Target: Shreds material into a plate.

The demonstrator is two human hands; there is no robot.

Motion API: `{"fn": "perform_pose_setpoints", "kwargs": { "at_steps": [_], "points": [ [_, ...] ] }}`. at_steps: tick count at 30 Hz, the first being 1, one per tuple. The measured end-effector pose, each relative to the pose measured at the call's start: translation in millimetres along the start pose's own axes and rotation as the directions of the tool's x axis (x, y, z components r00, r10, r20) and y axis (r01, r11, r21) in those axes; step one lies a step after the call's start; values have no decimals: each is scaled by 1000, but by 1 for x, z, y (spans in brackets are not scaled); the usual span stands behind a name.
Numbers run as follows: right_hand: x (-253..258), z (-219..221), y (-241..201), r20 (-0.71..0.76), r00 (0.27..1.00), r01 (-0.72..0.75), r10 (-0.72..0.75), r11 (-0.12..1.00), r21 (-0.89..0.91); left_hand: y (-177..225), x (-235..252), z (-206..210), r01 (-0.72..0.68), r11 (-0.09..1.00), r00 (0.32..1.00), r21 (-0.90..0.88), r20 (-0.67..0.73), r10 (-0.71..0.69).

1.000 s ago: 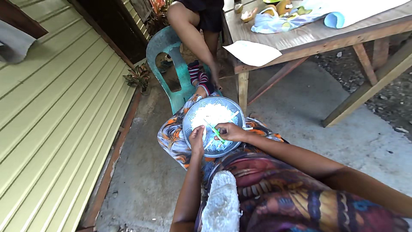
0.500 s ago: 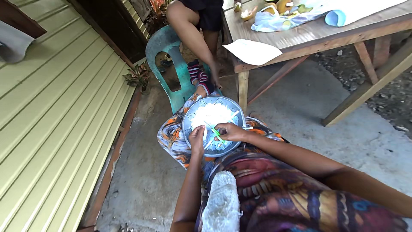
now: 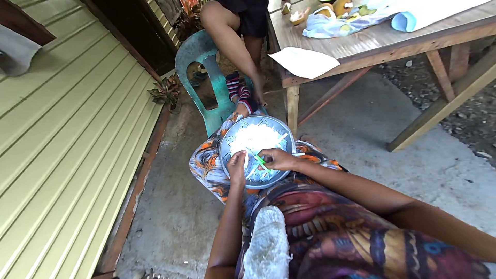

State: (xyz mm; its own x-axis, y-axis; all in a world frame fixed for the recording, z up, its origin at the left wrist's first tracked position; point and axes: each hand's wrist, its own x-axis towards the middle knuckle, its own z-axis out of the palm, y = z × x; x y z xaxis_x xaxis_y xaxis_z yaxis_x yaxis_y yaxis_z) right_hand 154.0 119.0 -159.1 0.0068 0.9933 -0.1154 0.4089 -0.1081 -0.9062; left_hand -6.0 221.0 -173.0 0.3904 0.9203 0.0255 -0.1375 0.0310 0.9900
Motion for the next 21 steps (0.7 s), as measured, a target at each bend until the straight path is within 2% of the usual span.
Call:
{"fn": "perform_pose_setpoints", "kwargs": {
  "at_steps": [9,21],
  "points": [
    [0,1,1,-43,999,5,-5,1000,1,0,0,0,2,1000,1000,6,4,-2],
    [1,0,2,-5,1000,5,-5,1000,-17,-1,0,0,-4,1000,1000,17,9,4]
  ]
}}
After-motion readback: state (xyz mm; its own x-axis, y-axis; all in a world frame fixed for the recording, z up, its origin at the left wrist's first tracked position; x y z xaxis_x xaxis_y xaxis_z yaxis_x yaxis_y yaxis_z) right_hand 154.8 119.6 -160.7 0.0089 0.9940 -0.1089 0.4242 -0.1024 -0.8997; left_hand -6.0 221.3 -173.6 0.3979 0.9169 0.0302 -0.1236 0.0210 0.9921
